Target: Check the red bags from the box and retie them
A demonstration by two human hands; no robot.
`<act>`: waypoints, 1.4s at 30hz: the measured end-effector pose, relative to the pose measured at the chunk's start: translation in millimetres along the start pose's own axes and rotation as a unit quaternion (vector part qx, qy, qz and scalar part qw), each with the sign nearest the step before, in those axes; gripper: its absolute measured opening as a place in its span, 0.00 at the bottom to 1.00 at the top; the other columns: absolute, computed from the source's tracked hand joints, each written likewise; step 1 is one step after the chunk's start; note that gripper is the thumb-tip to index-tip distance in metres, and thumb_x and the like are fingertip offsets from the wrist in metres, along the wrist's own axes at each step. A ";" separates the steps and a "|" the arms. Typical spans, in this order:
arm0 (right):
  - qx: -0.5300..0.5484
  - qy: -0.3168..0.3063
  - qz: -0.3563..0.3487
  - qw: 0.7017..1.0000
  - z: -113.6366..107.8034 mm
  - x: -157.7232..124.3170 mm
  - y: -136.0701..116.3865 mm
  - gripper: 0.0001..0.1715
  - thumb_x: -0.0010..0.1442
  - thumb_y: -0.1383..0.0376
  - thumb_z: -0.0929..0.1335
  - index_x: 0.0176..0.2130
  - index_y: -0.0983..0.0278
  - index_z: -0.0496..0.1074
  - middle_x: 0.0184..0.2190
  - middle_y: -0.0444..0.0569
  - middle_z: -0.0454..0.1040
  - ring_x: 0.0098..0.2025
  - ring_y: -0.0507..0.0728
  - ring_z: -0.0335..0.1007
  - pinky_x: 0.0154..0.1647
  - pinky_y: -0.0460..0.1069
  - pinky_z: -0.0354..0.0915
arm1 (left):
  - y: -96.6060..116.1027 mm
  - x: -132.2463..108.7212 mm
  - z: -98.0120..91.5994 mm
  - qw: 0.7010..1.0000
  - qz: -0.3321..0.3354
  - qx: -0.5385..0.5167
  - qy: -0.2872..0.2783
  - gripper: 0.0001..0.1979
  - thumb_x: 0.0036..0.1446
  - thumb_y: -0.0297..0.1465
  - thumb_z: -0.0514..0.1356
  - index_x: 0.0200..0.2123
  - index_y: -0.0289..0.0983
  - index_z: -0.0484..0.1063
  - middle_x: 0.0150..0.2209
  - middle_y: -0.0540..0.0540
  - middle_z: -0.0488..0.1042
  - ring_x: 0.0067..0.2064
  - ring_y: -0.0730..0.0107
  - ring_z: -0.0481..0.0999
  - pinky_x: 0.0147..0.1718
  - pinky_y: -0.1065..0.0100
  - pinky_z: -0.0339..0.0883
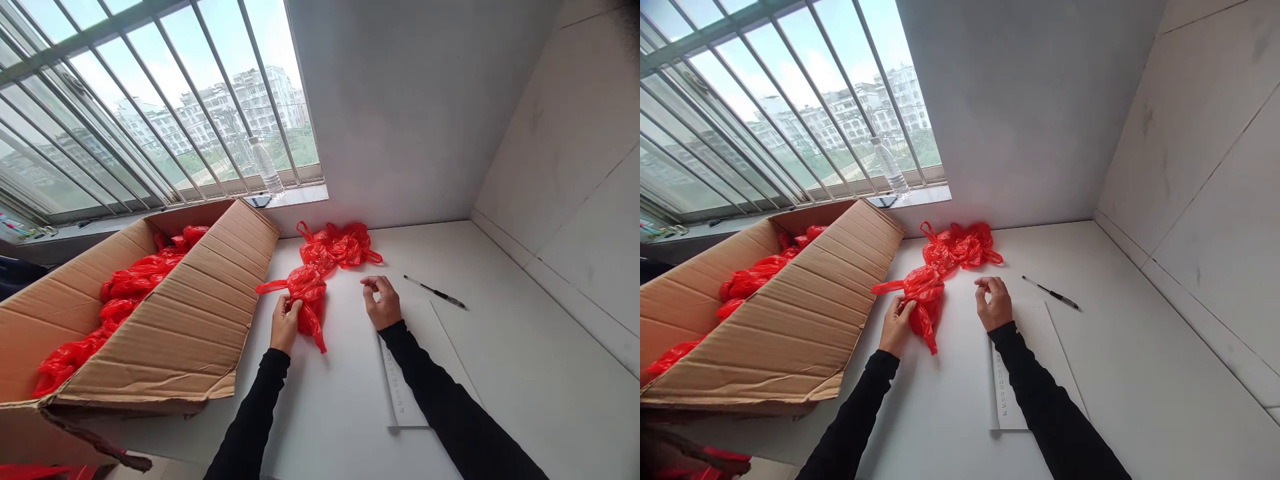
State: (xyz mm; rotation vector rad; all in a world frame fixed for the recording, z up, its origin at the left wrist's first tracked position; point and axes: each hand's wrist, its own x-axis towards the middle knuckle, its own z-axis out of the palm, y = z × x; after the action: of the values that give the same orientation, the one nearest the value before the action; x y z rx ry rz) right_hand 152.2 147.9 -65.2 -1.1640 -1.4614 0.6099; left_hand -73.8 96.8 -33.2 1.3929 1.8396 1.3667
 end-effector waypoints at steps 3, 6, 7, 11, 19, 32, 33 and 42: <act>-0.007 0.014 -0.111 0.994 -3.8 -5.5 -15.6 0.17 0.63 0.64 0.61 0.49 0.63 0.73 0.44 0.53 0.74 0.48 0.59 0.69 0.55 0.57 0.66 | 11.6 -14.9 3.0 0.996 0.039 -0.068 -0.039 0.14 0.57 0.43 0.58 0.40 0.39 0.67 0.37 0.46 0.76 0.36 0.66 0.74 0.38 0.66 0.69; -0.044 -0.007 -0.199 0.979 -8.9 -10.1 -32.0 0.26 0.64 0.64 0.63 0.61 0.61 0.65 0.57 0.55 0.69 0.60 0.61 0.61 0.63 0.60 0.60 | 26.8 -27.1 13.6 0.988 0.075 -0.113 -0.078 0.12 0.58 0.40 0.61 0.41 0.39 0.71 0.41 0.46 0.76 0.41 0.65 0.75 0.43 0.65 0.69; -0.059 -0.024 -0.212 0.975 -10.8 -11.2 -35.6 0.29 0.64 0.64 0.63 0.63 0.62 0.63 0.58 0.55 0.67 0.62 0.62 0.59 0.64 0.61 0.58 | 30.9 -30.1 17.6 0.984 0.092 -0.124 -0.089 0.11 0.59 0.39 0.61 0.42 0.39 0.72 0.42 0.45 0.76 0.43 0.65 0.75 0.44 0.65 0.69; -0.093 -0.091 -0.201 0.971 -18.4 -16.5 -37.0 0.21 0.63 0.65 0.64 0.55 0.62 0.72 0.46 0.52 0.77 0.50 0.61 0.68 0.62 0.61 0.59 | 33.2 -38.1 29.3 0.976 0.124 -0.153 -0.088 0.10 0.58 0.33 0.63 0.43 0.39 0.77 0.44 0.45 0.77 0.47 0.63 0.75 0.48 0.65 0.68; 0.014 -0.005 0.002 1.000 -31.3 -22.4 -24.1 0.13 0.63 0.59 0.64 0.42 0.62 0.75 0.40 0.50 0.79 0.42 0.59 0.72 0.47 0.54 0.68 | -15.8 -31.3 26.8 0.967 -0.004 -0.243 0.070 0.14 0.52 0.40 0.67 0.36 0.36 0.75 0.32 0.48 0.75 0.33 0.70 0.73 0.35 0.69 0.68; -0.001 -0.176 -0.004 0.984 -39.4 28.0 -61.2 0.14 0.58 0.56 0.67 0.40 0.61 0.75 0.27 0.42 0.71 0.30 0.53 0.65 0.36 0.50 0.63 | 18.5 0.2 29.2 0.940 -0.003 -0.324 0.108 0.15 0.46 0.41 0.72 0.31 0.36 0.78 0.29 0.50 0.77 0.33 0.71 0.73 0.36 0.71 0.67; 0.013 -0.155 0.003 0.988 -42.1 36.8 -62.8 0.13 0.59 0.57 0.66 0.37 0.62 0.74 0.28 0.43 0.71 0.29 0.53 0.65 0.34 0.49 0.62 | 17.7 8.1 31.1 0.929 -0.008 -0.349 0.126 0.16 0.49 0.44 0.70 0.33 0.37 0.78 0.30 0.50 0.77 0.32 0.72 0.73 0.35 0.71 0.67; -0.040 -0.150 0.039 0.987 -50.3 58.2 -51.8 0.17 0.53 0.54 0.69 0.41 0.60 0.68 0.34 0.45 0.72 0.36 0.56 0.69 0.39 0.51 0.64 | 3.9 15.8 41.6 0.873 -0.071 -0.466 0.123 0.14 0.55 0.42 0.64 0.36 0.37 0.77 0.38 0.45 0.80 0.43 0.64 0.78 0.46 0.65 0.73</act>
State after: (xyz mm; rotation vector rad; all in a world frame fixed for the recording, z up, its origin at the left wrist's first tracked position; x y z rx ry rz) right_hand 188.7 168.9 17.5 -1.2353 -1.7134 0.8145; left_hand -44.6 129.0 -43.4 0.5783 1.0587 2.0105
